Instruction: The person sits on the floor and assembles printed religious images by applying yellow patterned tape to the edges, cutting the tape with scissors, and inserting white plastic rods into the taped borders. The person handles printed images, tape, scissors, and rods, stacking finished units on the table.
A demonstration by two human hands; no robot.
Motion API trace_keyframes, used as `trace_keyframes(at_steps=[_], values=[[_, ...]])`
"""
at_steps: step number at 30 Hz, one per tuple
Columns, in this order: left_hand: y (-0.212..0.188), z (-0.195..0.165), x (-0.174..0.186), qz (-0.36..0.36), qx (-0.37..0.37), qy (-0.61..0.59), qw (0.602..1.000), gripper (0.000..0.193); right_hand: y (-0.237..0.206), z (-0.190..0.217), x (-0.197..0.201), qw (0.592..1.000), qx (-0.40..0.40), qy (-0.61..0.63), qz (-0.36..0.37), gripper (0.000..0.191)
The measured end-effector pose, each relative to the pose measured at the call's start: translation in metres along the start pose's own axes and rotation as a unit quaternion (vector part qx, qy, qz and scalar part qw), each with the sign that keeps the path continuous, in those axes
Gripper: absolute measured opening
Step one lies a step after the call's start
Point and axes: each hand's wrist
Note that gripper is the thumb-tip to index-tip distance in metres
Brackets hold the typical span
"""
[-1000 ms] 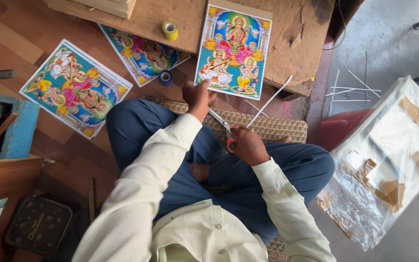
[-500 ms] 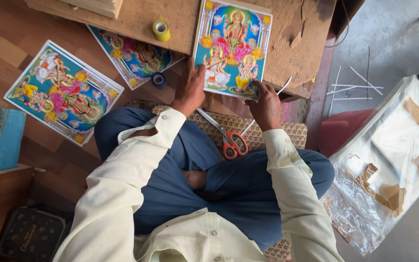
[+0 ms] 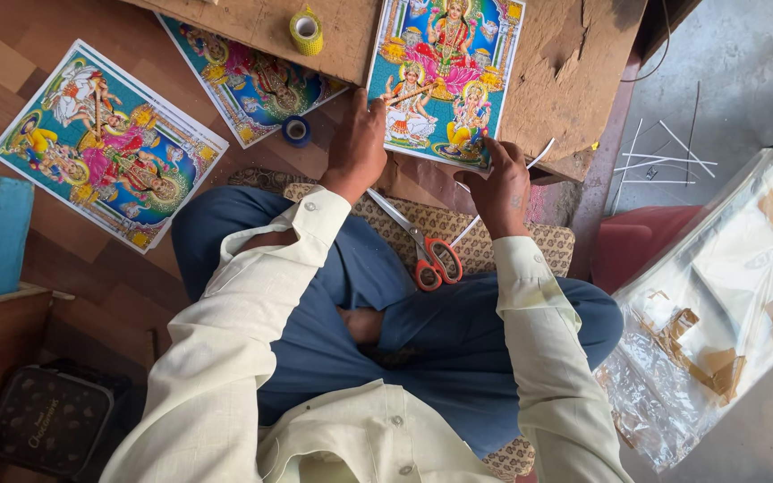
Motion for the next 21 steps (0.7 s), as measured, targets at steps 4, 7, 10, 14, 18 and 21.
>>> trace_keyframes(at_steps=[4,7,10,14,18,21], values=[[0.0,-0.001,0.0,-0.03,-0.022,0.017,0.999,0.063,0.003,-0.003,-0.006,0.999,0.024,0.027,-0.005,0.07],[0.0,-0.003,0.0,-0.021,-0.019,-0.001,1.0,0.066,0.004,-0.008,-0.011,0.999,0.024,0.019,-0.019,0.07],[0.0,-0.005,0.002,-0.027,-0.023,0.011,0.999,0.067,0.005,-0.014,-0.016,0.999,0.007,0.031,-0.017,0.069],[0.001,-0.01,0.007,-0.018,-0.01,-0.004,1.0,0.075,0.008,-0.018,-0.022,0.998,-0.008,0.067,-0.016,0.071],[0.002,-0.011,0.014,-0.011,-0.006,-0.012,1.0,0.073,0.009,-0.018,-0.023,0.995,-0.023,0.093,0.003,0.071],[0.004,-0.011,0.016,-0.01,0.0,-0.008,1.0,0.075,0.01,-0.019,-0.024,0.997,-0.014,0.082,0.002,0.07]])
Point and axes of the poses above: each hand's wrist, its own y-axis towards the middle knuckle, its own x-axis out of the back of the hand, z = x × y, and after that the axes turned 12 degrees about -x, right-handed
